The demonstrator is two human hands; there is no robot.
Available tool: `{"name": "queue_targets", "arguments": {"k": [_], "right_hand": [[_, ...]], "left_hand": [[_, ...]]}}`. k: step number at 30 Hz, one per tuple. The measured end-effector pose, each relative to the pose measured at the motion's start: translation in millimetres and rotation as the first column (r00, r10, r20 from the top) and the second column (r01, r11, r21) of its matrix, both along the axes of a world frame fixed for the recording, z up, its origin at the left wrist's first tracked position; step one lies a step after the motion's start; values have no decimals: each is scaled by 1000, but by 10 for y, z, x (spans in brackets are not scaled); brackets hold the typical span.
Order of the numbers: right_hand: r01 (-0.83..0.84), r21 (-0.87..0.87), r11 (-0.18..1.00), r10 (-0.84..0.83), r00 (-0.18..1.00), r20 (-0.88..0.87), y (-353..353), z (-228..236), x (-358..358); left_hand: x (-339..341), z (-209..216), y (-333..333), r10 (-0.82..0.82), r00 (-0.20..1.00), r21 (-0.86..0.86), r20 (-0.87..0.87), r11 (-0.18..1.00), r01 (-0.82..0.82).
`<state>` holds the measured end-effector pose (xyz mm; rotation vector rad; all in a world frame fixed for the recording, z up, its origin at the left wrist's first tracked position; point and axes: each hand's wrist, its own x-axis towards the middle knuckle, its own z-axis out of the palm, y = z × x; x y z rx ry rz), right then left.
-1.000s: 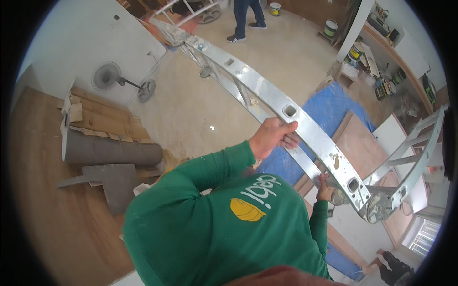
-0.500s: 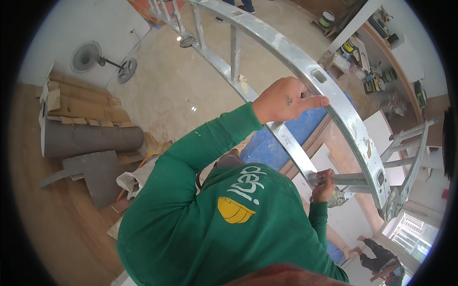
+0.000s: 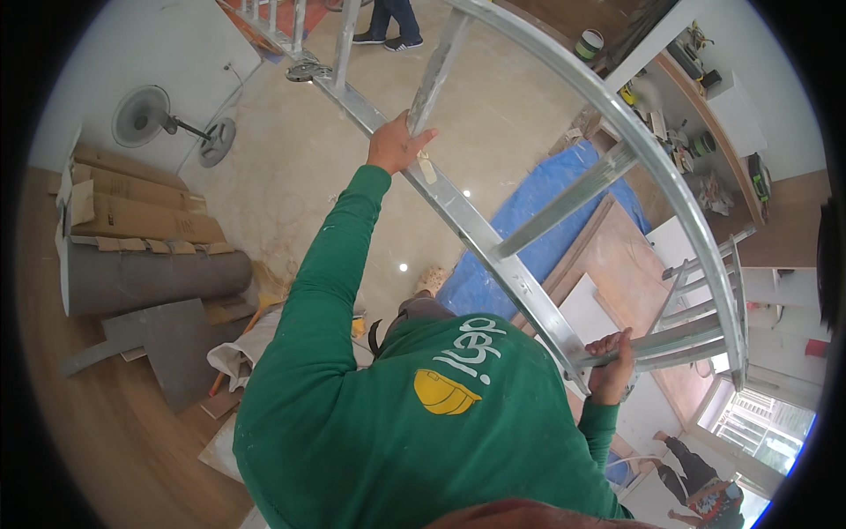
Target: The person assembles a metal ladder by unfolding its sections and connecting them with a coworker. They lift, rotate, and align the ladder parts, then secure the joints to form a complete ladder structure.
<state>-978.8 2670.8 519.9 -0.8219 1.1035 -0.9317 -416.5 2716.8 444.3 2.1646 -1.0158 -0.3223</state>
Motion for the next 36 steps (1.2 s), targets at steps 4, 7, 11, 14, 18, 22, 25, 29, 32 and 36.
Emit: {"name": "queue_targets", "arguments": {"k": [4,7,11,14,18,22,25,29,32,36], "right_hand": [[-18,-15,1000,17,1000,-16,-123,314,166],[-18,-71,997,14,998,-64,-181,568,352],[32,-54,998,-36,996,-81,-270,909,558],[92,-46,995,-98,983,-154,-426,1089,654],[18,-68,998,-25,995,-101,-611,1213,722],[-57,-134,989,29,979,-201,-694,1353,796],[-81,-125,989,51,972,-228,-731,1547,854],[-284,-210,936,224,937,-269,-654,1928,979],[-345,-207,916,243,884,-398,-547,2268,1133],[-466,-171,868,416,871,-260,-593,2519,1399]], "left_hand": [[109,518,0,8,986,17,164,1000,-11],[245,823,0,-16,982,40,187,999,9],[442,1196,33,-42,936,23,348,999,36],[710,1514,-17,-169,918,-15,358,982,187],[972,1785,-154,-254,876,76,410,967,245],[1070,1876,-192,-266,870,16,416,958,286],[1237,1987,-188,-257,889,67,379,966,251],[1672,2366,-62,-315,941,118,122,946,301],[1976,2642,27,-319,943,95,98,946,310],[2325,2946,80,-326,890,201,320,941,272]]}}
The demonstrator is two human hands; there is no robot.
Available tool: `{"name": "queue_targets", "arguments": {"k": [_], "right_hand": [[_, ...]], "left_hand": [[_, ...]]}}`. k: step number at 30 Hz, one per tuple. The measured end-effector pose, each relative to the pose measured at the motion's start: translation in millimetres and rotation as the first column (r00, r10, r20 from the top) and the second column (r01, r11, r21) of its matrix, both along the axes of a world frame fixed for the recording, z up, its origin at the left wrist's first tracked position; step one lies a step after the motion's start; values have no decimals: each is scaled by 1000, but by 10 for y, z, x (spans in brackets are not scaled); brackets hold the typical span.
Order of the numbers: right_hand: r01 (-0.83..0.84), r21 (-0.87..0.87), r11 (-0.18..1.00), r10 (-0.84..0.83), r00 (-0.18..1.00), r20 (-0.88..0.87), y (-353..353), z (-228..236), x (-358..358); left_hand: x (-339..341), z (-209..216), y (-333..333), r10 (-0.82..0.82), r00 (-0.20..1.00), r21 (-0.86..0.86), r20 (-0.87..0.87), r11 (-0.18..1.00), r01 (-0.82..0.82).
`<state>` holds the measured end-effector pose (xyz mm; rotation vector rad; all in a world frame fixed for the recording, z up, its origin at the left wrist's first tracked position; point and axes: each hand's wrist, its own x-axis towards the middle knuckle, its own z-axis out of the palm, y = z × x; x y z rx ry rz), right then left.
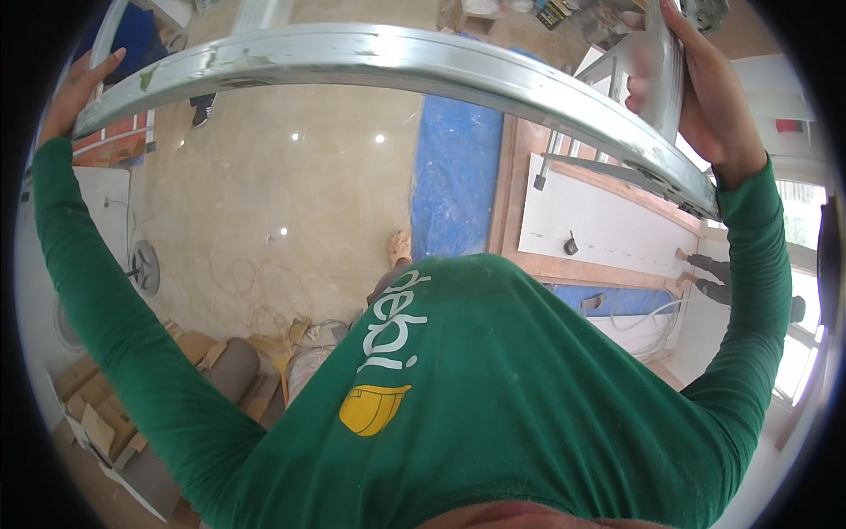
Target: The person assembles a metal ladder by unfolding its sections and connecting them with a coworker. They lift, rotate, and align the ladder parts, then secure the joints to form a complete ladder structure.
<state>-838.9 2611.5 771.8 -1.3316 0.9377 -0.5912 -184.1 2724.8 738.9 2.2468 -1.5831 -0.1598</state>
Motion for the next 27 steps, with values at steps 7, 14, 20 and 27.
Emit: {"name": "queue_targets", "arguments": {"k": [7,14,20,27], "right_hand": [[60,200,978,-81,992,95,-264,-372,511],[30,253,967,-29,1000,-9,-526,-960,924],[116,376,919,-128,992,9,-812,-1589,981],[84,419,904,-114,992,47,-931,-1882,1079]], "left_hand": [[707,-195,-247,9,996,170,88,985,-24],[1357,-722,-630,-43,999,228,-15,973,46],[1307,-1058,-871,-157,978,295,-140,936,192],[706,-1165,-866,131,979,420,155,889,-185]]}}
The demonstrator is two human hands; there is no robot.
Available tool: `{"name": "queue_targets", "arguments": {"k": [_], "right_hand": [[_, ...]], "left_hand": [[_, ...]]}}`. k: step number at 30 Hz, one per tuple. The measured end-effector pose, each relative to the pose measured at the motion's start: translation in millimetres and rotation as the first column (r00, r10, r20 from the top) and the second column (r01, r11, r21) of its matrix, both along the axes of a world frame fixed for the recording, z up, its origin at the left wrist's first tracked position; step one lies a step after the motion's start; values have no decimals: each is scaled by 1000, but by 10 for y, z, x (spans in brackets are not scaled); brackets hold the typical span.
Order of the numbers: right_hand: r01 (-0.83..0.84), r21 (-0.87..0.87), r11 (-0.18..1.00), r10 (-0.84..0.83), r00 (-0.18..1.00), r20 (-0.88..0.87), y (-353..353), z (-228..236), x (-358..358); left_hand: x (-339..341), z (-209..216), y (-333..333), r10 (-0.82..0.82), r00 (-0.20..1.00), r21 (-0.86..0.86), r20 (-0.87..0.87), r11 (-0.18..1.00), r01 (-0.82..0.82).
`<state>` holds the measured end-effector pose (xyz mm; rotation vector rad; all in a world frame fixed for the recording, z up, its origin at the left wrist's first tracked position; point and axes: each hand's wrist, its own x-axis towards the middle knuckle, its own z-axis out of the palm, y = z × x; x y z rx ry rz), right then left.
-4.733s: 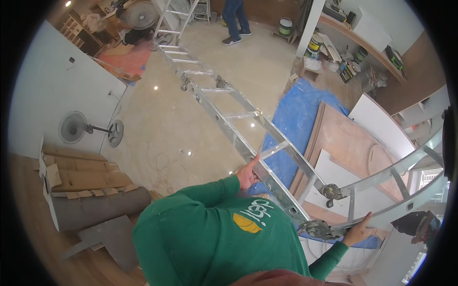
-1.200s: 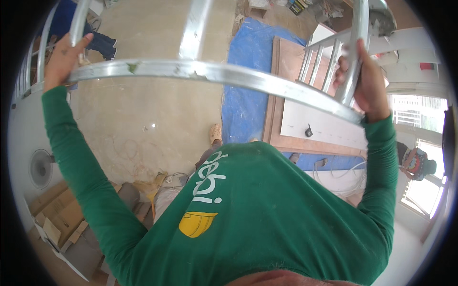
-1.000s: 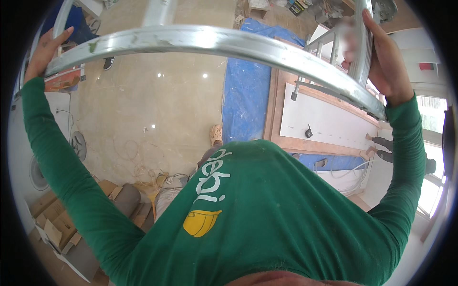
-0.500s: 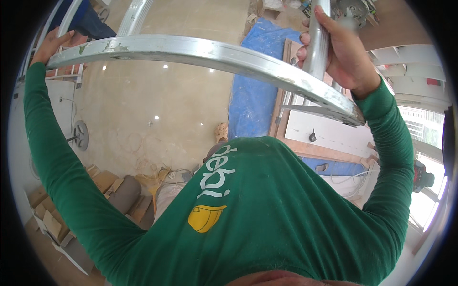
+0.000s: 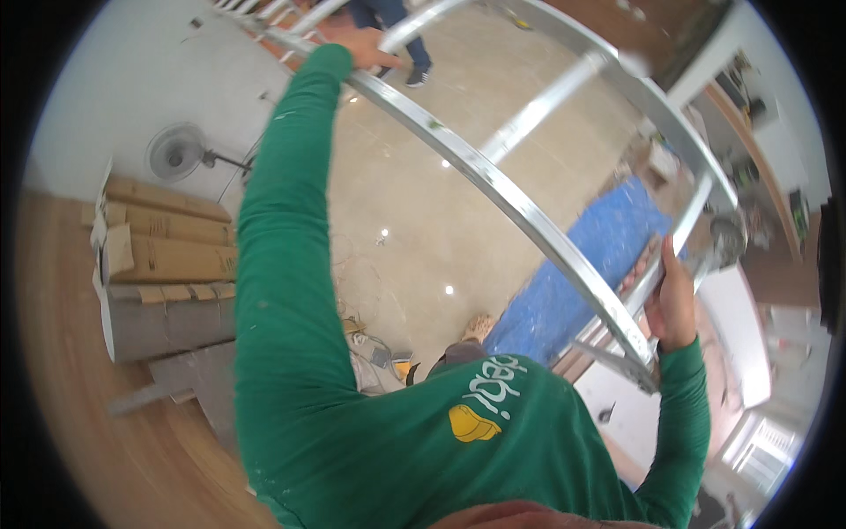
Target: The person assembles a metal ladder by unfolding its sections and connecting them with a coworker. They lift, rotate, and align the ladder parts, then secure the joints to form a complete ladder structure.
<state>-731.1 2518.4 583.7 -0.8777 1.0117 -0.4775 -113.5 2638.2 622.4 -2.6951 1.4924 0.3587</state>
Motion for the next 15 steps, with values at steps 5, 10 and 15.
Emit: {"name": "queue_targets", "arguments": {"k": [5,10,15], "right_hand": [[-33,-64,997,34,999,10,-140,-44,-98],[-41,-15,999,41,998,44,-118,-49,-71],[-47,0,999,46,995,86,-136,-12,-42]], "left_hand": [[-254,-125,-174,5,1000,-117,9,993,-4],[-183,-333,-263,4,995,-114,103,993,8],[-289,-393,-298,135,960,-269,244,961,-66]]}}
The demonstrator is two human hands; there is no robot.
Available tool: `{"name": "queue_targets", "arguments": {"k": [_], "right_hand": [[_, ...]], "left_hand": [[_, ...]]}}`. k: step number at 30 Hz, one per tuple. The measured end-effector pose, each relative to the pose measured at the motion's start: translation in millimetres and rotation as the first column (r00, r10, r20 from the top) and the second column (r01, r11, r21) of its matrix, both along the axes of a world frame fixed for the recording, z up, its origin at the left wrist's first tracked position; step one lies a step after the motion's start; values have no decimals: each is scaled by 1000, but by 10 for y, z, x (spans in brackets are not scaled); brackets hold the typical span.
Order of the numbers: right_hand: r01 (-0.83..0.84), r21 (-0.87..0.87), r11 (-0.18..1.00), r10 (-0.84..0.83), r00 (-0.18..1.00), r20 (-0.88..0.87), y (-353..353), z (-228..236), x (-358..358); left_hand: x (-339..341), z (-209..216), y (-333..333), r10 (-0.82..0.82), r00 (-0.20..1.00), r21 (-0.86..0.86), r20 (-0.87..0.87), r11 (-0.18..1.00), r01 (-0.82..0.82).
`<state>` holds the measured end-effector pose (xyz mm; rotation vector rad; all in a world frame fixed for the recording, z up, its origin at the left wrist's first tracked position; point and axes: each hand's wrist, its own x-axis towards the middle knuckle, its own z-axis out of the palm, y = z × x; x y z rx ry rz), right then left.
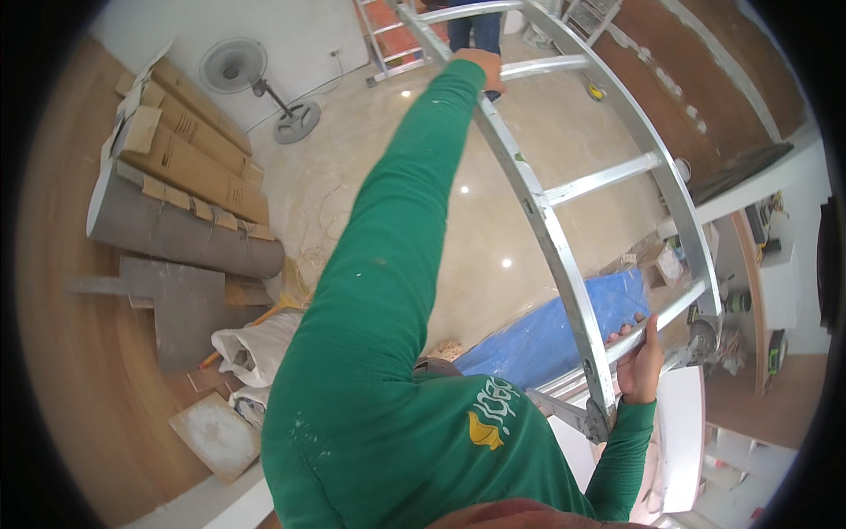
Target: The person assembles a metal ladder by unfolding its sections and connecting them with a coworker. They lift, rotate, and align the ladder parts, then secure the joints to form a complete ladder structure.
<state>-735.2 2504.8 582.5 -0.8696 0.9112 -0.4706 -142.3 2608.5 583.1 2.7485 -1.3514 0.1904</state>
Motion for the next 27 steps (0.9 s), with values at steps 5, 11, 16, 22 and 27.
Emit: {"name": "queue_targets", "arguments": {"k": [5,11,16,22,27], "right_hand": [[-95,54,994,91,994,64,-151,-82,-98],[-359,-186,915,347,933,-97,-40,-102,-554],[-571,-714,406,412,812,-415,225,60,-1203],[-394,-851,346,136,919,-370,534,-330,-1819],[-67,-832,550,-67,990,-123,518,-1043,-2140]], "left_hand": [[-249,-38,55,119,983,-395,-142,904,-166],[-1045,-543,235,146,989,-946,-39,314,-83],[-1974,-805,295,-385,637,-686,-668,-14,-727],[-2552,-717,119,-632,228,-465,-740,237,-853],[-2770,-665,-278,-661,181,-372,-729,160,-914]]}}
